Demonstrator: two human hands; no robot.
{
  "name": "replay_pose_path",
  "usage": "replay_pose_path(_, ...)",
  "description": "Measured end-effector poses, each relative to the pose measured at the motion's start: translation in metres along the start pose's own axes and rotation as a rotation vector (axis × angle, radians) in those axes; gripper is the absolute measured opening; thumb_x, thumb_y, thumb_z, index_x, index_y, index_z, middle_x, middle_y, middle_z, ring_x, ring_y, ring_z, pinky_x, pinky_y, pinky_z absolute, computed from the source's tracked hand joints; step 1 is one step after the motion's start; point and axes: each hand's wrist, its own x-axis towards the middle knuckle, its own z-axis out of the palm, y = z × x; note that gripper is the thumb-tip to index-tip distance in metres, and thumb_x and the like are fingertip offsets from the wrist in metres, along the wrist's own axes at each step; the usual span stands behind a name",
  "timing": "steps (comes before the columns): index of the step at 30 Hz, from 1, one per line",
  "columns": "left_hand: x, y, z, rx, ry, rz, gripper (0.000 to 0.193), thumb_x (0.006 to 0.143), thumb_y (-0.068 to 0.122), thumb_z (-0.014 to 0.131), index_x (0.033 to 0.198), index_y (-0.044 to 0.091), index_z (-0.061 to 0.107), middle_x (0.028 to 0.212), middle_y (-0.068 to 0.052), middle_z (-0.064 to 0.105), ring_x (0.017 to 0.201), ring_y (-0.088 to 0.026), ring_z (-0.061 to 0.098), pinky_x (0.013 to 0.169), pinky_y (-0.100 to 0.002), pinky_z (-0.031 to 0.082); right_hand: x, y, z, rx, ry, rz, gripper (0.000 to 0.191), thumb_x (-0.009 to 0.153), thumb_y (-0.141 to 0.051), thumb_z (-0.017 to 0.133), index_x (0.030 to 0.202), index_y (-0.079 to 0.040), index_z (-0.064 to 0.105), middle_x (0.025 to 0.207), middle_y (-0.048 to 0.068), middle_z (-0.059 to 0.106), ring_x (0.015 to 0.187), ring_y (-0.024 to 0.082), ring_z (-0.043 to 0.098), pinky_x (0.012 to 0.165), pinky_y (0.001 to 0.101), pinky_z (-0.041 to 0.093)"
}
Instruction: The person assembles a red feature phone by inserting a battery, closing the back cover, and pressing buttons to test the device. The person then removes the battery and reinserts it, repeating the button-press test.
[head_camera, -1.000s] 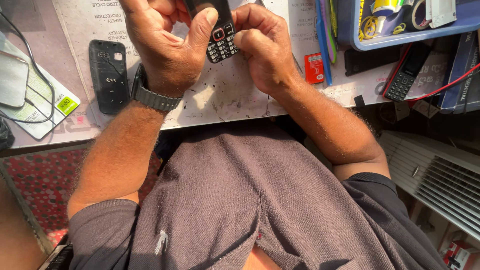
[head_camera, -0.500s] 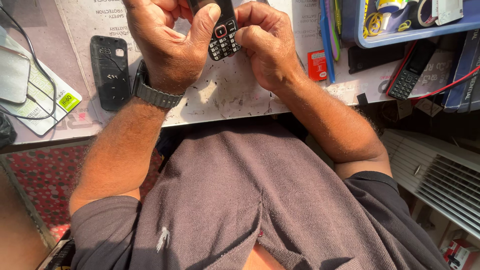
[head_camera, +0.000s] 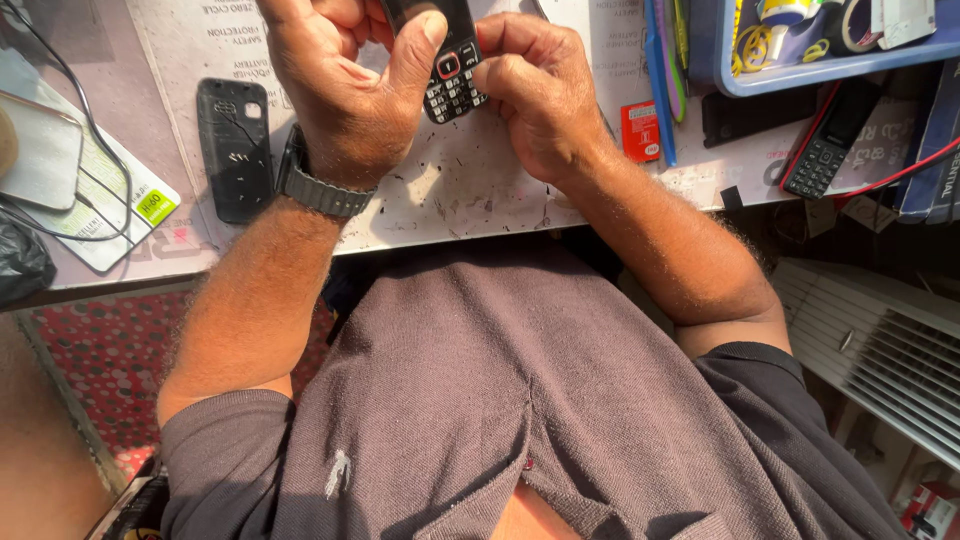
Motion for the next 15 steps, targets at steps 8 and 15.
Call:
replay_pose_path(8, -0.0029, -0.0106, 0.0015, 0.019, 0.012, 0.092, 0.043, 0.109, -0.007, 0.077, 0.129, 0.003, 0.039, 0.109, -0.008, 0.063, 0.091, -0.014, 0.068, 0.083, -0.026, 0.061, -0.0005, 0.0003, 0.0007, 0.004, -0.025, -0.024, 0.019, 0.096, 0.003, 0.054, 0.11, 0.005, 0.068, 0.101, 0.01, 0.071, 0.093, 0.014, 0.07, 0.092, 0.0328, 0.062)
replay_pose_path(15, -0.0023, -0.0061, 0.0019, 0.048, -0.005, 0.107, 0.046, 0.108, -0.009, 0.078, 0.129, 0.003, 0.039, 0.11, -0.009, 0.064, 0.091, -0.015, 0.07, 0.082, -0.026, 0.06, 0.0007, 0.0002, 0.0005, 0.027, -0.028, -0.03, 0.021, 0.096, 0.006, 0.053, 0.11, 0.004, 0.069, 0.101, 0.008, 0.07, 0.091, 0.013, 0.068, 0.087, 0.031, 0.06)
